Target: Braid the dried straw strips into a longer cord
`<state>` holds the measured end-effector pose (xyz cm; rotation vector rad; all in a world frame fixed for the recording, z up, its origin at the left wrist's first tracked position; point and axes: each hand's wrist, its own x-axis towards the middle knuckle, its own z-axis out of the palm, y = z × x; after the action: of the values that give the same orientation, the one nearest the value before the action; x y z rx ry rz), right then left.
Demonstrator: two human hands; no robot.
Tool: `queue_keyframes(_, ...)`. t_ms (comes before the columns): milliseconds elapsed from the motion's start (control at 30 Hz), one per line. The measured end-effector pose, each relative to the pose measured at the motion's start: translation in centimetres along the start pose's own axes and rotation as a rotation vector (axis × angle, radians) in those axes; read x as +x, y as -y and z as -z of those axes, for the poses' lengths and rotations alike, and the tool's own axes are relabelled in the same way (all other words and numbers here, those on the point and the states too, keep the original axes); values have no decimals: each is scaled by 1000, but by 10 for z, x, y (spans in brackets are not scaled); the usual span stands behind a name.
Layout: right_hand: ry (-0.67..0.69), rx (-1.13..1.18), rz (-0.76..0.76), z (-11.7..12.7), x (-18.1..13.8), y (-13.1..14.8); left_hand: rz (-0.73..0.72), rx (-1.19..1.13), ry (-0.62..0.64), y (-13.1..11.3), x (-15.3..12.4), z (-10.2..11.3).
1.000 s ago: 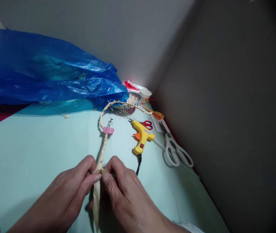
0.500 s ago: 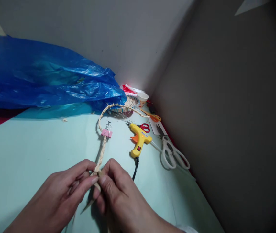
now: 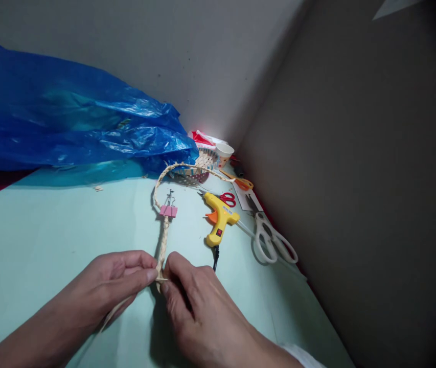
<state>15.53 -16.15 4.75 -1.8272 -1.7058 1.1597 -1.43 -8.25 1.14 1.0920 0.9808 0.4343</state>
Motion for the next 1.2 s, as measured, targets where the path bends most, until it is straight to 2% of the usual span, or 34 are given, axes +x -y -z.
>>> queue_keyframes(100, -51, -29, 19, 2, -2, 0, 39, -5, 48, -5, -1, -4)
queue_keyframes(233, -185, -99, 86, 4, -2, -1, -54, 89, -60, 3, 0, 0)
queue_keyframes(367, -219, -99, 20, 3, -2, -2, -83, 134, -69, 10, 2, 1)
queue_keyframes(633, -273, -50, -31, -6, -9, 4, -70, 241, 49, 6, -5, -6)
queue_keyframes(867, -334, -278, -62, -20, -4, 10, -96, 243, 122, 17, 1, -7)
queue_keyframes(967, -297, -428, -88, -27, -4, 20, -130, 228, 77, 17, 2, -11)
queue_keyframes(1133, -284, -619, -94, -42, -3, 38, -295, 175, -84, 16, 0, -13)
queue_keyframes(1200, -277, -667, -90, -46, -2, 45, -303, 142, -111, 16, -1, -11)
